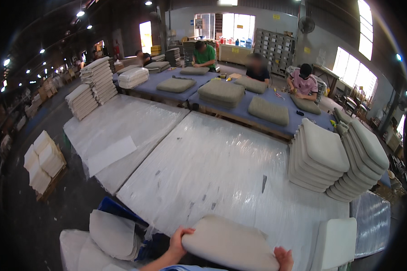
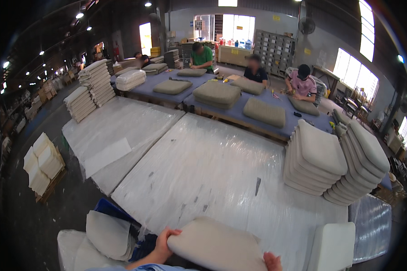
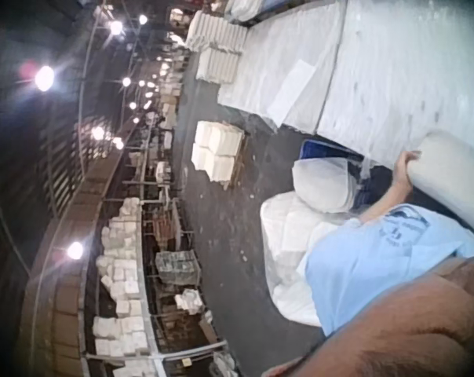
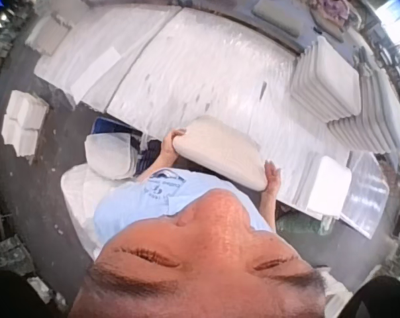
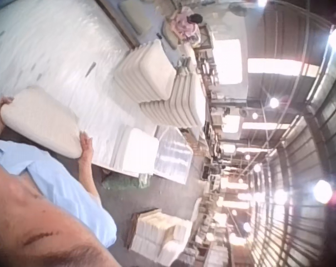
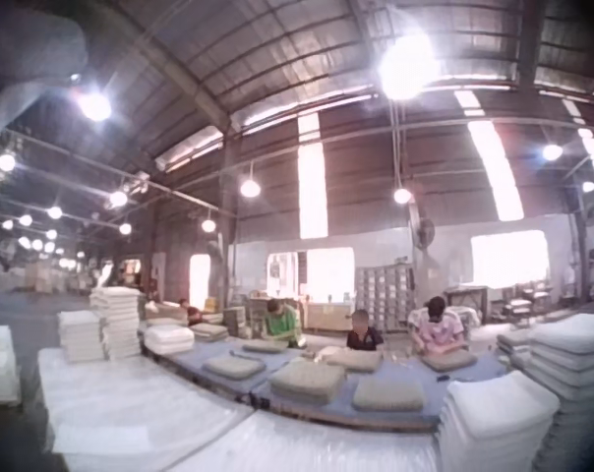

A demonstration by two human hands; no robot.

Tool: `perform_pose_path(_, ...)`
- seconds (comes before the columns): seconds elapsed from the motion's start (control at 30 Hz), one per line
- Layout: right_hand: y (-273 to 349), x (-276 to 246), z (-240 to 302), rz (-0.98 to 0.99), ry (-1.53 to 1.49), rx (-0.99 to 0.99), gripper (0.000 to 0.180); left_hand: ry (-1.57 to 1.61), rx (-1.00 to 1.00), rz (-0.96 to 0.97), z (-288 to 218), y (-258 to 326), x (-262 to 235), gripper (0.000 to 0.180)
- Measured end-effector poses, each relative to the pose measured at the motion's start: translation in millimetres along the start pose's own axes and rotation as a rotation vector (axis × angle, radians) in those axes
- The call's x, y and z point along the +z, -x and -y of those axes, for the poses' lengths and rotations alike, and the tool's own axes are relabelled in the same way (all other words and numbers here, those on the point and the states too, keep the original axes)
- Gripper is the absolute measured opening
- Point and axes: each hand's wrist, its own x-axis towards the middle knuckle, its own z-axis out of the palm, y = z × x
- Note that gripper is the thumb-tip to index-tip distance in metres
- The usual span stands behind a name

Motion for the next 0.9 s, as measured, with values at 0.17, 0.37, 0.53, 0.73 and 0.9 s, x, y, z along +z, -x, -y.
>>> perform_pose_path(0.17, 10, 57, 23, 0.131, 0.471, -0.37, 0.065, -0.215, -0.076, -0.13, -46, -29, 56, 0.046)
perform_pose_path(0.37, -13, 86, 1, -0.023, 0.574, -0.614, 0.056, -0.498, 0.244, -0.044, -42, -24, 80, 0.056)
perform_pose_path(0.53, -13, 85, 7, -0.042, 0.596, -0.616, 0.054, -0.556, 0.237, 0.009, -47, -28, 85, 0.06)
perform_pose_path(0.73, -12, 78, 3, -0.105, 0.646, -0.658, 0.058, -0.933, 0.539, 0.121, -56, -21, 90, 0.045)
perform_pose_path(0.9, -7, 67, -11, -0.058, 0.461, -0.586, 0.072, -1.041, 0.759, 0.181, -49, -15, 81, 0.041)
